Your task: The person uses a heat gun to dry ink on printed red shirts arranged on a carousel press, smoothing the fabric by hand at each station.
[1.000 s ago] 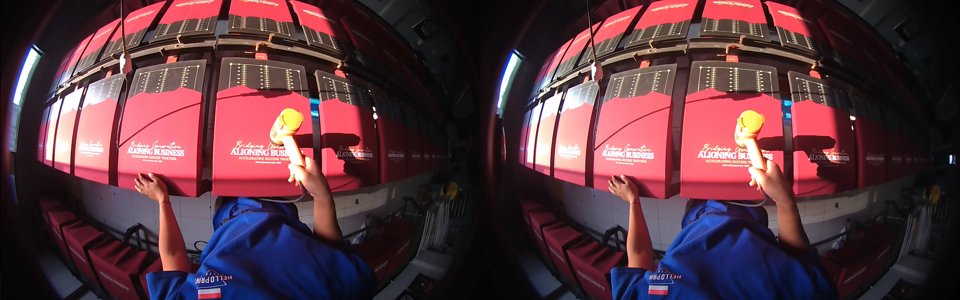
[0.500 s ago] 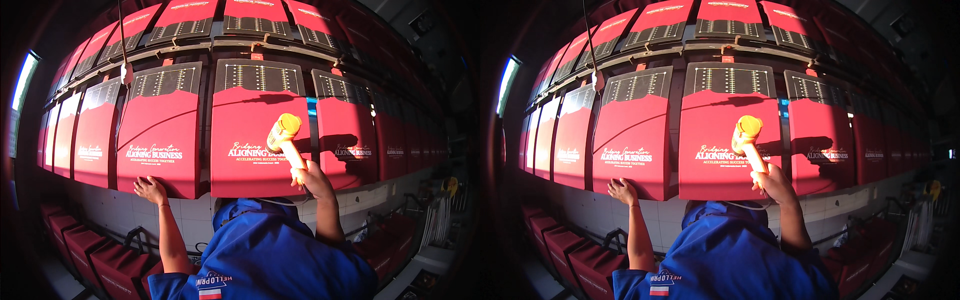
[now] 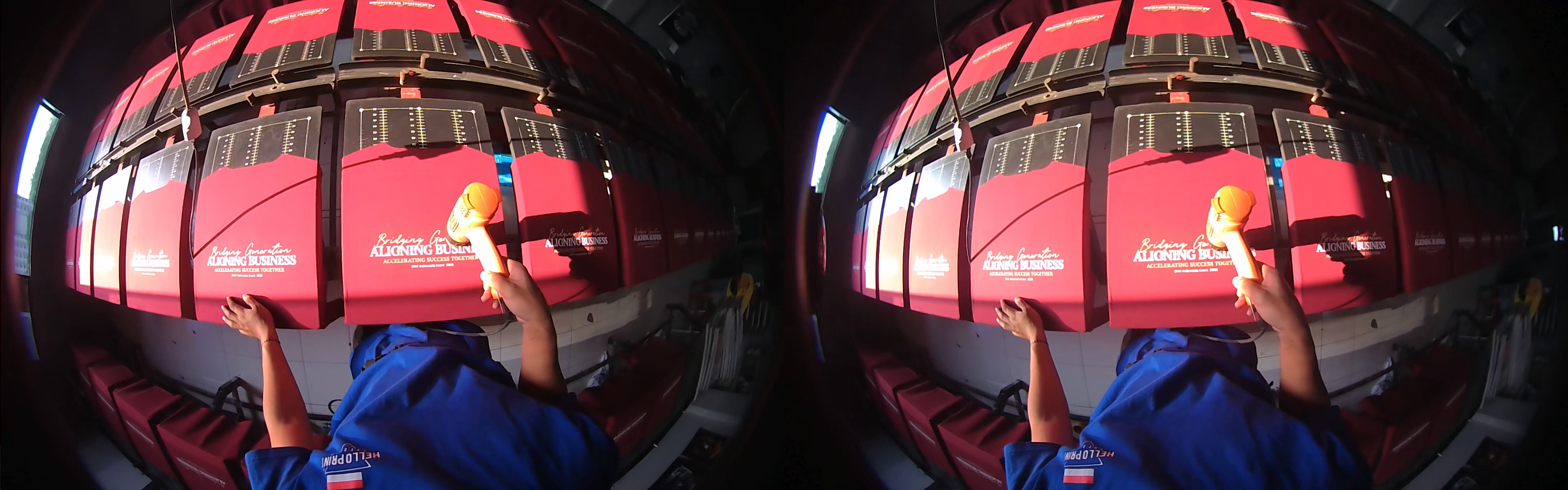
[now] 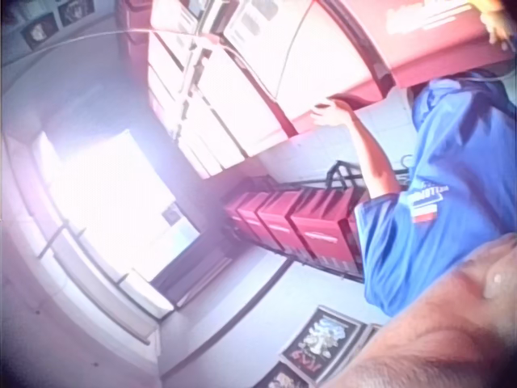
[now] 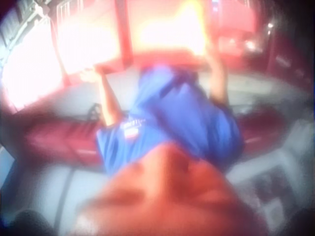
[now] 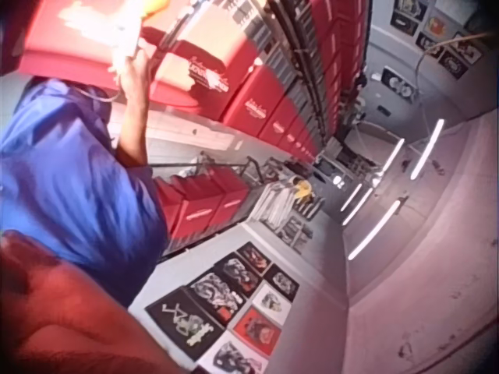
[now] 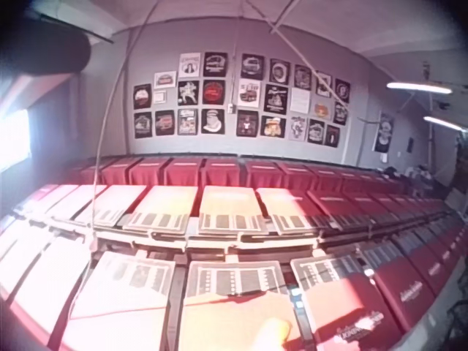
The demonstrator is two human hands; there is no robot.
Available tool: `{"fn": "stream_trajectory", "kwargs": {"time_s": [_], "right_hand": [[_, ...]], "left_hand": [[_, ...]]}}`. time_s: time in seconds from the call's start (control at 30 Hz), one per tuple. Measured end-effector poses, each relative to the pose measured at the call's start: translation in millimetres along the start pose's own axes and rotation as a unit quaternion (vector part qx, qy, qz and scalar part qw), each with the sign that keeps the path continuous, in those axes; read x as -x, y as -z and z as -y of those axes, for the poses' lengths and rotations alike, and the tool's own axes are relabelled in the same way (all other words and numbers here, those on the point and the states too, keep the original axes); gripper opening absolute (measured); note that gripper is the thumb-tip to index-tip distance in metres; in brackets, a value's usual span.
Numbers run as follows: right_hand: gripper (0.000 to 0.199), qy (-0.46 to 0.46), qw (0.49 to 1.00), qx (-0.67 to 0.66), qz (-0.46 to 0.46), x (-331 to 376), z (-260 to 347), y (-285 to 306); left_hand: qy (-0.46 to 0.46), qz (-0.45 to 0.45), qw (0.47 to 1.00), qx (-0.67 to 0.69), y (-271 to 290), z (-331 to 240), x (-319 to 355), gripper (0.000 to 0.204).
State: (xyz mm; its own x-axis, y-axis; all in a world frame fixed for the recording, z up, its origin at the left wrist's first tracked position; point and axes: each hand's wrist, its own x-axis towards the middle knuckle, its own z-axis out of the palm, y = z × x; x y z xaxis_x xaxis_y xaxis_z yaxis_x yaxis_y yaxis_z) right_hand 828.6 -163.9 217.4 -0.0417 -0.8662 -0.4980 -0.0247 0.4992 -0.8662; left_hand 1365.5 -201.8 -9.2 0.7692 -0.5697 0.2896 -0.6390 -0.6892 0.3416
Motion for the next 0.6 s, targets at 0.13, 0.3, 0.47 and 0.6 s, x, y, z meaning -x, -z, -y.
{"fn": "stream_trajectory", "kwargs": {"time_s": [0.13,0.3,0.47,0.6], "right_hand": [[0.02,-0.006,1.0,0.011,-0.009,3,0,4],[0.021,0.011,1.0,0.001,-0.01,4,-5,9],[0.022,-0.003,1.0,-0.017,-0.01,7,0,20],[0.018,0.034,0.998,-0.015,-0.057,7,-6,12]], "left_hand": [[0.002,0.02,0.999,-0.031,4,-5,0,0.063],[-0.029,0.042,0.991,-0.124,10,-16,8,0.061],[-0.227,0.003,0.972,-0.065,20,-41,51,0.058],[-0.339,0.119,0.933,0.002,49,-101,103,0.061]]}}
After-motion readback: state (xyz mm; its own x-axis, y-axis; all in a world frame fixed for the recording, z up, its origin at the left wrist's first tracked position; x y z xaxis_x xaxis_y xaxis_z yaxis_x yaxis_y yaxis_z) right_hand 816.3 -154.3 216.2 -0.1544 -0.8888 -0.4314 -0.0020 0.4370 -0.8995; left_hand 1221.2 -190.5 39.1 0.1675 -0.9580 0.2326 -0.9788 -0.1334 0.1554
